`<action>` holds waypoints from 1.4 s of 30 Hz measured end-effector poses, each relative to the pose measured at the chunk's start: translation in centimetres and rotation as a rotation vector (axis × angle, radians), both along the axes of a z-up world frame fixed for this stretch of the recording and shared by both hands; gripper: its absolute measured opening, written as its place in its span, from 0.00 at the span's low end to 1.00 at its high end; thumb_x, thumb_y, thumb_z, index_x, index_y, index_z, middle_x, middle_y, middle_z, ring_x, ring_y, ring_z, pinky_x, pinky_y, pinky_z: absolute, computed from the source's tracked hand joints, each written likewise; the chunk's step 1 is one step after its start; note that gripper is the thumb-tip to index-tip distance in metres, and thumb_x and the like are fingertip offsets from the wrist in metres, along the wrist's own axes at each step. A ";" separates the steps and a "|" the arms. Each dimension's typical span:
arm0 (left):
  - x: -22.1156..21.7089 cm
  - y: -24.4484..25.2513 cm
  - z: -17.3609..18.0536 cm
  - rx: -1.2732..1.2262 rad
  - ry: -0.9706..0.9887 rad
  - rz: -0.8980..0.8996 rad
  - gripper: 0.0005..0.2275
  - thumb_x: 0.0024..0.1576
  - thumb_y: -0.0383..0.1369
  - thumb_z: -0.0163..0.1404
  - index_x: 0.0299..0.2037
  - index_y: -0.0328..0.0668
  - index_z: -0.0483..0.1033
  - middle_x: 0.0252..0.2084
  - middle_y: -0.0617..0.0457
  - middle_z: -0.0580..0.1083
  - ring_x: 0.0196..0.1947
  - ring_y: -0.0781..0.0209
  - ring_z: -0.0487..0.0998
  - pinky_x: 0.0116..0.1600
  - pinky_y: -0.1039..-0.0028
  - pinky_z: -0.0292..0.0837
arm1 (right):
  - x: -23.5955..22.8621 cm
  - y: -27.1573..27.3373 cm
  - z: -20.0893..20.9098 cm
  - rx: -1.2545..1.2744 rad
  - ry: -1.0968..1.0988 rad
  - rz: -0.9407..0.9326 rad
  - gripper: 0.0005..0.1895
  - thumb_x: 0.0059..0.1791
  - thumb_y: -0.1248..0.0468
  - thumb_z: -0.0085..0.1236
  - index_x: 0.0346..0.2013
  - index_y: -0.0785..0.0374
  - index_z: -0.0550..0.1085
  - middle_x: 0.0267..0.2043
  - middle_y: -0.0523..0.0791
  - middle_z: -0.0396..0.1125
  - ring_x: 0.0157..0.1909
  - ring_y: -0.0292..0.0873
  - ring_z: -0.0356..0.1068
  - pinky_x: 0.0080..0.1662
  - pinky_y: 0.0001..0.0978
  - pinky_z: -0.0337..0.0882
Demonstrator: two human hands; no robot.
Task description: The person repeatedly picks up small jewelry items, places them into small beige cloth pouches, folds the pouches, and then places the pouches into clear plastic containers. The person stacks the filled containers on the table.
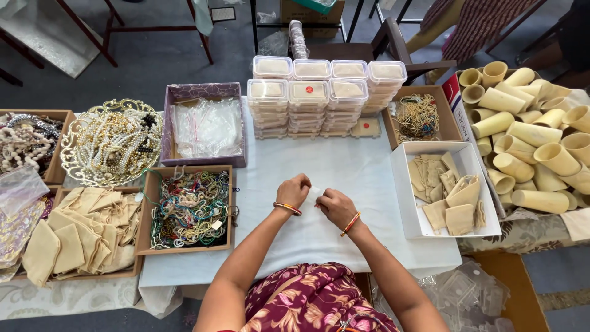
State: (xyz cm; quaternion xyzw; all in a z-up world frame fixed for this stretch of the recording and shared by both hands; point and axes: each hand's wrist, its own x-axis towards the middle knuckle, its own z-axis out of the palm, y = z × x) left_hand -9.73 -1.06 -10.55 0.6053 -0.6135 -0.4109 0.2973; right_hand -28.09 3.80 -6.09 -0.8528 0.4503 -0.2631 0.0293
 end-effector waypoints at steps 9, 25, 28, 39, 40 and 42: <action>-0.8 -0.2 0.7 -0.113 -0.136 -0.107 0.08 0.45 0.29 0.54 0.33 0.52 0.84 0.39 0.55 0.79 0.40 0.53 0.80 0.43 0.62 0.75 | 0.1 -3.3 8.4 0.389 -0.192 -0.007 0.15 0.45 0.65 0.64 0.47 0.57 0.79 0.35 0.42 0.71 0.33 0.42 0.74 0.38 0.34 0.73; -1.0 -1.8 0.9 -0.072 -0.113 -0.196 0.12 0.46 0.23 0.56 0.40 0.47 0.81 0.44 0.52 0.76 0.46 0.49 0.76 0.49 0.62 0.72 | 0.6 -5.5 6.3 0.460 -0.189 0.114 0.08 0.44 0.72 0.60 0.36 0.62 0.75 0.37 0.45 0.72 0.39 0.45 0.76 0.43 0.37 0.76; -1.3 -2.1 0.8 -0.082 -0.156 -0.204 0.13 0.45 0.23 0.56 0.40 0.47 0.81 0.45 0.52 0.75 0.48 0.49 0.76 0.50 0.61 0.72 | 0.7 -5.9 5.9 0.392 -0.089 0.043 0.05 0.45 0.71 0.61 0.35 0.62 0.75 0.35 0.45 0.72 0.38 0.48 0.74 0.42 0.40 0.74; -1.3 -3.0 1.2 -0.043 -0.120 -0.230 0.10 0.45 0.26 0.58 0.38 0.44 0.81 0.42 0.50 0.76 0.46 0.50 0.77 0.50 0.62 0.73 | 0.6 -6.0 4.1 0.412 -0.195 0.140 0.05 0.46 0.70 0.59 0.36 0.61 0.78 0.39 0.43 0.71 0.39 0.44 0.74 0.42 0.36 0.76; -1.3 -3.1 1.1 -0.043 -0.092 -0.230 0.12 0.44 0.26 0.58 0.39 0.45 0.81 0.42 0.50 0.76 0.45 0.50 0.77 0.49 0.63 0.74 | 0.7 -5.9 4.3 0.265 -0.061 0.128 0.06 0.45 0.69 0.60 0.35 0.57 0.79 0.38 0.42 0.72 0.40 0.44 0.73 0.43 0.38 0.72; -1.2 -3.1 0.9 -0.042 -0.064 -0.232 0.13 0.44 0.26 0.58 0.41 0.45 0.81 0.41 0.50 0.76 0.44 0.51 0.78 0.49 0.64 0.74 | 1.2 -5.4 5.2 0.120 0.073 0.113 0.06 0.44 0.68 0.62 0.34 0.54 0.81 0.37 0.40 0.73 0.40 0.43 0.73 0.44 0.40 0.69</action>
